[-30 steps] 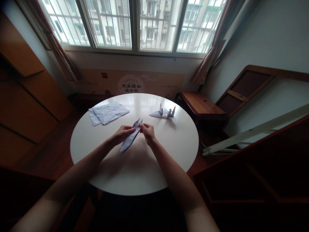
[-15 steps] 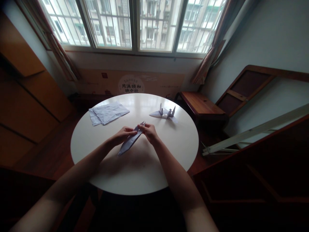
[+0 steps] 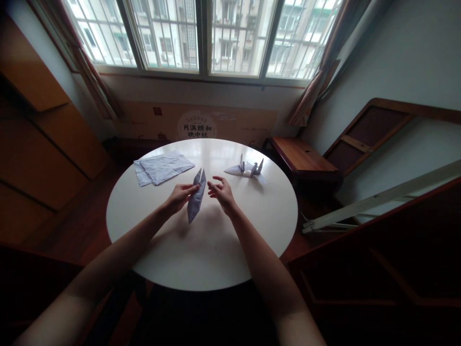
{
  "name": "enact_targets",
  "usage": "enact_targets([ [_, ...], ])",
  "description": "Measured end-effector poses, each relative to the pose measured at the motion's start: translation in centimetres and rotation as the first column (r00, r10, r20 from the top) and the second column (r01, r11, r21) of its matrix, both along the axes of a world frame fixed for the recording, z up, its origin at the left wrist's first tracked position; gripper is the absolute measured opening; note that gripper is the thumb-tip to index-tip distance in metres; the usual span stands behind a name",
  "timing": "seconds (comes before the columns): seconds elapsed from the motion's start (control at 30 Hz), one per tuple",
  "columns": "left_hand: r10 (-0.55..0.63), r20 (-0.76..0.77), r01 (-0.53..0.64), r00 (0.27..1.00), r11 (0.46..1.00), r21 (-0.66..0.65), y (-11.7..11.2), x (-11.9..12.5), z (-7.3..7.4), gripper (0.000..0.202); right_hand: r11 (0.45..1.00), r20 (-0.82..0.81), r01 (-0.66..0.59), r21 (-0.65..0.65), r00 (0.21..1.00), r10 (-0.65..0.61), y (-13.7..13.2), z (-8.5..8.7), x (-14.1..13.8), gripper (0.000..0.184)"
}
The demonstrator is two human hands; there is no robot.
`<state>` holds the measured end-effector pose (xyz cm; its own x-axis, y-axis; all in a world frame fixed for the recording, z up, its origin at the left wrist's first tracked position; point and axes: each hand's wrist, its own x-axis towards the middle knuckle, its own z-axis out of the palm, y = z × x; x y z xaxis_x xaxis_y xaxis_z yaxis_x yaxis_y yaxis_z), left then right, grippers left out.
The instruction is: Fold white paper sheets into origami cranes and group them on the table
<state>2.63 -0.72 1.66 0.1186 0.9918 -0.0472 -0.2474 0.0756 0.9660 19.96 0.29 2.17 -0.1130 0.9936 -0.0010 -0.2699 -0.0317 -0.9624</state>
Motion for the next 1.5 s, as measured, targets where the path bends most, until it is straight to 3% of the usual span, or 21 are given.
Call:
enact_targets([
  [0.1, -0.014, 0.037, 0.014, 0.999, 1.0, 0.001, 0.0, 0.0, 0.3, 0.048, 0.98, 0.134, -0.165, 0.109, 0.98, 0.15, -1.0, -0.1, -1.0, 0.069],
  [0.2, 0.044, 0.074, -0.048, 0.996, 0.998, 0.049, -0.1, 0.1, 0.7, 0.062, 0.968, 0.1, -0.173, 0.183, 0.983, 0.157, -1.5, -0.1, -1.4, 0.065],
  [0.27, 0.082, 0.069, -0.089, 0.994, 0.99, 0.109, -0.2, 0.1, 0.9, 0.067, 0.967, 0.078, -0.144, 0.211, 0.988, 0.131, -1.5, -0.1, -1.4, 0.052],
  [0.4, 0.065, -0.006, -0.063, 0.998, 0.978, 0.197, -0.1, -0.4, 1.2, 0.032, 0.963, 0.111, -0.132, 0.236, 0.988, 0.109, -1.1, -0.1, -1.0, 0.022],
  [0.47, 0.02, -0.007, -0.019, 1.0, 0.982, 0.187, -0.1, -0.9, 1.5, 0.026, 0.964, 0.092, -0.136, 0.228, 0.989, 0.118, -0.9, -0.2, -0.9, 0.02],
  [0.6, -0.231, -0.017, 0.23, 0.973, 0.952, 0.201, -0.5, -1.7, 2.1, 0.047, 0.964, 0.05, -0.122, 0.237, 0.992, 0.114, -0.8, -0.1, -0.6, 0.022],
  [0.7, -0.297, -0.047, 0.3, 0.954, 0.928, 0.222, -0.6, -2.0, 2.3, 0.054, 0.961, 0.061, -0.104, 0.258, 0.994, 0.091, -0.8, 0.2, -0.6, 0.023],
  [0.87, -0.241, -0.063, 0.249, 0.968, 0.95, 0.191, 0.0, -2.1, 1.6, 0.044, 0.949, 0.122, -0.13, 0.286, 0.988, 0.099, -0.9, 0.2, -0.6, 0.021],
  [1.0, -0.162, -0.08, 0.176, 0.983, 0.959, 0.221, 0.2, -1.8, 1.0, 0.037, 0.943, 0.158, -0.174, 0.284, 0.978, 0.133, -0.6, -0.3, -0.7, 0.031],
  [1.3, -0.021, -0.146, 0.062, 0.989, 0.958, 0.281, -0.2, -0.5, 1.0, 0.036, 0.903, 0.194, 0.064, 0.425, 0.968, -0.16, -0.1, -1.2, -1.2, 0.037],
  [1.5, 0.049, -0.1, -0.015, 0.994, 0.949, 0.314, -0.3, 0.1, 0.8, 0.046, 0.954, 0.025, 0.142, 0.263, 0.988, -0.154, -0.2, -1.5, -1.7, 0.036],
])
